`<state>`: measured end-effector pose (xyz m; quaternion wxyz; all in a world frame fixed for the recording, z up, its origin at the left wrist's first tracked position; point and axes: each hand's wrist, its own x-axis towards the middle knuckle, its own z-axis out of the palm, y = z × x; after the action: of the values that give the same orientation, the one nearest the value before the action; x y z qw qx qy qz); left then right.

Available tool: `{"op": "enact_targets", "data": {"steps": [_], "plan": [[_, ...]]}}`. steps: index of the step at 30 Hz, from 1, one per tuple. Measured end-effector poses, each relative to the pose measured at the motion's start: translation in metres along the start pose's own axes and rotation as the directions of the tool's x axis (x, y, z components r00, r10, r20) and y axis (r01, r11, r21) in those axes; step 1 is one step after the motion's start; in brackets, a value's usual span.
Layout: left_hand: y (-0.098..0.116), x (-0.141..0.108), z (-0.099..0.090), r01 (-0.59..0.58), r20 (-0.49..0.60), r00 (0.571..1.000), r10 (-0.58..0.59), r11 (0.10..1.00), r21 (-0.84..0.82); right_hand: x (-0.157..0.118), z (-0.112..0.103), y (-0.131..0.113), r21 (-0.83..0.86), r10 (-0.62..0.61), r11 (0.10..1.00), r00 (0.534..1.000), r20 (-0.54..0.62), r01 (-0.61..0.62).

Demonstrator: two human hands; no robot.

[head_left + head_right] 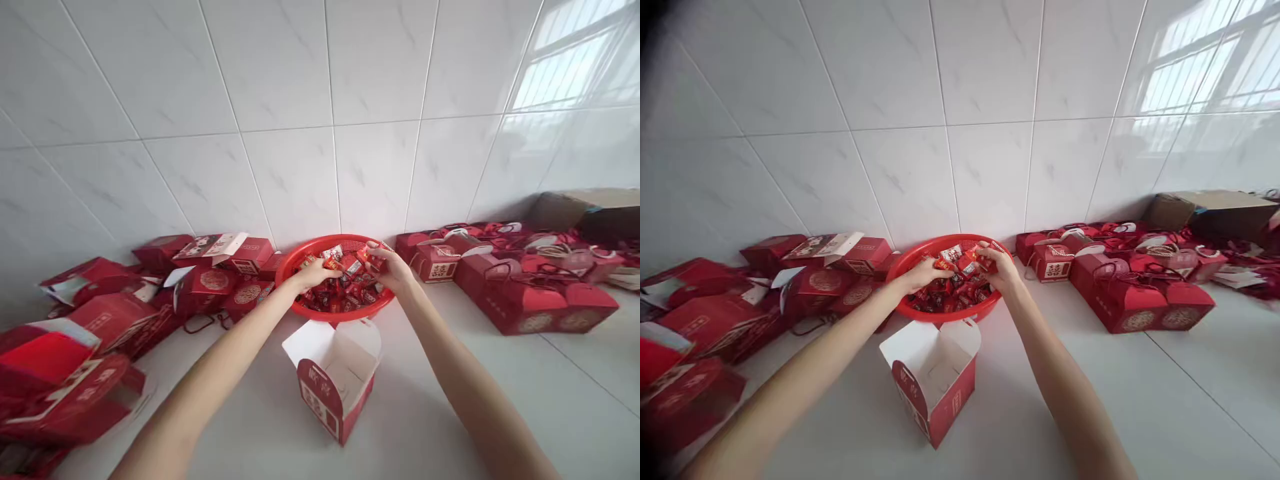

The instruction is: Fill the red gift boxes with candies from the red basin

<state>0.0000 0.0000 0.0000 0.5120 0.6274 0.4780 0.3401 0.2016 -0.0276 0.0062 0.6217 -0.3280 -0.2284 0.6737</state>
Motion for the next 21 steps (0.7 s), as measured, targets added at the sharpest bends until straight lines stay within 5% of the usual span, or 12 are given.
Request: {"op": "enact_targets", "data": {"steps": [10,21], "plan": [[0.0019,-0.0017,-0.0018,-0.081,0.033,0.996,0.083,0.996,-0.044,0.0010,-0.0013,0.0011,-0.054,-0.028,0.998,0.999,0.040,0.030],[-0.0022,0.0014,-0.0038,-0.081,-0.073,0.994,0.078,0.996,-0.030,-0.0027,-0.0014,0.0022,-0.099,-0.041,0.994,0.995,0.095,0.051]]}}
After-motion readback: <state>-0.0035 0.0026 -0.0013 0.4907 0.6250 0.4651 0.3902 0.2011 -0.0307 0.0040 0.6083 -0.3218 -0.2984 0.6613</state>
